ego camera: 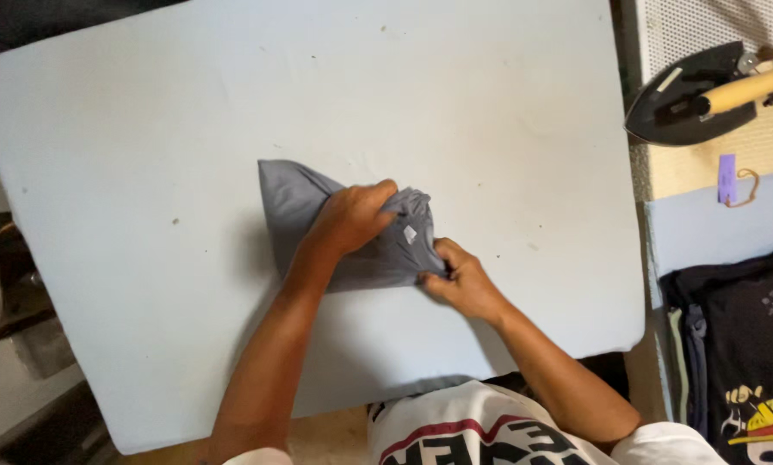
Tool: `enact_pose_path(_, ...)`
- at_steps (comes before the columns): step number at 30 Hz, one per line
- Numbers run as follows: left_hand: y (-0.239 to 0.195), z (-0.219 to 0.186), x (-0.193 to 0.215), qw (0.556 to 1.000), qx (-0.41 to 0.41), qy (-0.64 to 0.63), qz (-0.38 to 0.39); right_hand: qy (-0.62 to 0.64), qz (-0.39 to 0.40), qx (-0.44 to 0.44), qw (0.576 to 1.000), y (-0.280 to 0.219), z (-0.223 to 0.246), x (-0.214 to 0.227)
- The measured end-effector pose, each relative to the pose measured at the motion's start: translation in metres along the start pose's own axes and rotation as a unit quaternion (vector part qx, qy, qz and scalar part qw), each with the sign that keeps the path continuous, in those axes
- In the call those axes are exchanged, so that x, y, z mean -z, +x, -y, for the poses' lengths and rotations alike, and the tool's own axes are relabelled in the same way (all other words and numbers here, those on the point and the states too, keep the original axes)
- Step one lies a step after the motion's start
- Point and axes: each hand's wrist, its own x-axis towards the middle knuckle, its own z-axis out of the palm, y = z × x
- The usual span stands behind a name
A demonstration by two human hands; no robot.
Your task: The person irons and folds shirts on a table by hand and using a steam iron, then places them onto a stack.
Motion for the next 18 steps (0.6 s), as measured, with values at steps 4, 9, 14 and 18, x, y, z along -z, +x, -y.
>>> enact_pose_path(4,-0.052,-0.049,0.043,0.963,0.087,-0.200,0.156,-0.078,0.101,0.043,0.991,-0.032,0.044,0.092)
enact_pose_path(9,-0.078,-0.057,0.071,0.926,0.048,-0.305,0.218,-0.053,0.224,0.082,0.970,-0.038,0.109,0.174)
enact_pose_path(14,-0.024,0.001,0.037,0.901,0.103,-0.411,0.097,-0.225,0.141,0.024,0.964,0.042,0.118,0.199)
enact_pose_path(18,0.042,0.050,0.001,0.900,0.183,-0.395,-0.019,-0.281,0.040,-0.046,0.958,0.129,0.089,0.191)
